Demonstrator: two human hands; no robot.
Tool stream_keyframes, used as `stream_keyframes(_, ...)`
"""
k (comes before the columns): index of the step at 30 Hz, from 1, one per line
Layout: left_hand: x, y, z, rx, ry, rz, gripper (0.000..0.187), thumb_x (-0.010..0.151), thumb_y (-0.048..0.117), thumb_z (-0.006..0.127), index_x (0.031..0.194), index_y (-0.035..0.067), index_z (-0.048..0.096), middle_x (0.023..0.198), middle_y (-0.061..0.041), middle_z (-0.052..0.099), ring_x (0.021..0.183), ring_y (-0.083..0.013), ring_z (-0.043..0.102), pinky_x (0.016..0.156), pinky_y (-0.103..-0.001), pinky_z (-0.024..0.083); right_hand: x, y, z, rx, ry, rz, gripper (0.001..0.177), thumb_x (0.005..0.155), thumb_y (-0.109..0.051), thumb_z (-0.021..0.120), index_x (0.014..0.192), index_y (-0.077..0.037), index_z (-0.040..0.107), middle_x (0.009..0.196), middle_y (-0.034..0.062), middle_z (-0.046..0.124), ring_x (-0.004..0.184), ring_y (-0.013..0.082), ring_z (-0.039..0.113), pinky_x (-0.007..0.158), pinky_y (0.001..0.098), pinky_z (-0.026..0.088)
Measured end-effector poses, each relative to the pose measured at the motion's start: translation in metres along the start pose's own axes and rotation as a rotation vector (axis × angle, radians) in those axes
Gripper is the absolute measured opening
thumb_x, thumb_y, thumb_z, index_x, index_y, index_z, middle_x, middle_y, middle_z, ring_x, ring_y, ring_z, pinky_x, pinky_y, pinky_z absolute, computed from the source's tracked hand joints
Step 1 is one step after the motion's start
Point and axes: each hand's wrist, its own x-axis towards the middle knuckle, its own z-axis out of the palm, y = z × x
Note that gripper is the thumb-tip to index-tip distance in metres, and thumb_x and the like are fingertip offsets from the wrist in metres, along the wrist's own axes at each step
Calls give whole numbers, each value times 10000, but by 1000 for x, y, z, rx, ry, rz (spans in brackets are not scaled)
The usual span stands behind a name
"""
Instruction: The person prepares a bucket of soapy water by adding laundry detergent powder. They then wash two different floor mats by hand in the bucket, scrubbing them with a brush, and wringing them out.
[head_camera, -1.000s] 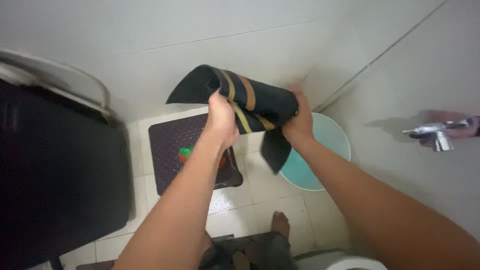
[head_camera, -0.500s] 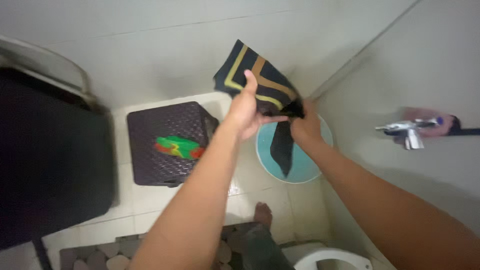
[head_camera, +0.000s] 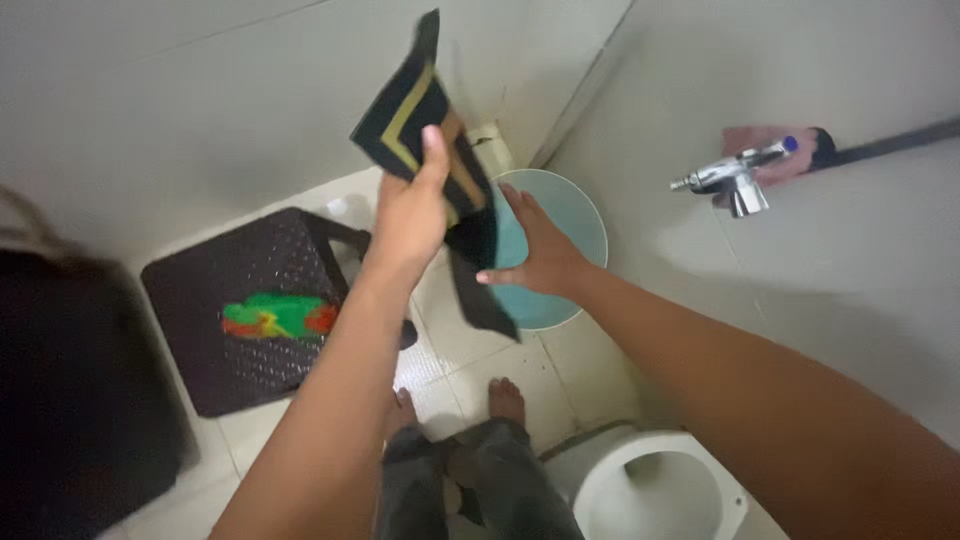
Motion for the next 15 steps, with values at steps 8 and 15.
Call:
stream_keyframes(8, -9, 10, -31, 402, 27, 60, 568, 1068, 502, 465, 1113, -29, 661, 878, -124, 714, 833, -207, 671, 784, -412, 539, -4, 20, 4, -442, -5, 321, 1094, 793, -669, 722, 1626, -332, 98, 1686, 212, 101, 1525, 496, 128, 1161, 659, 248)
stream_keyframes(15, 7, -81, -24, 469, 45, 142, 574, 1090, 462, 457, 980, -63, 660, 811, -166, 680, 736, -302, 664, 703, -457, 525, 12, 73, 38, -468, 7, 411, 1004, 840, -668, 677, 1623, -358, 130, 1698, 168, 66, 1539, 482, 80, 1192, 649, 201)
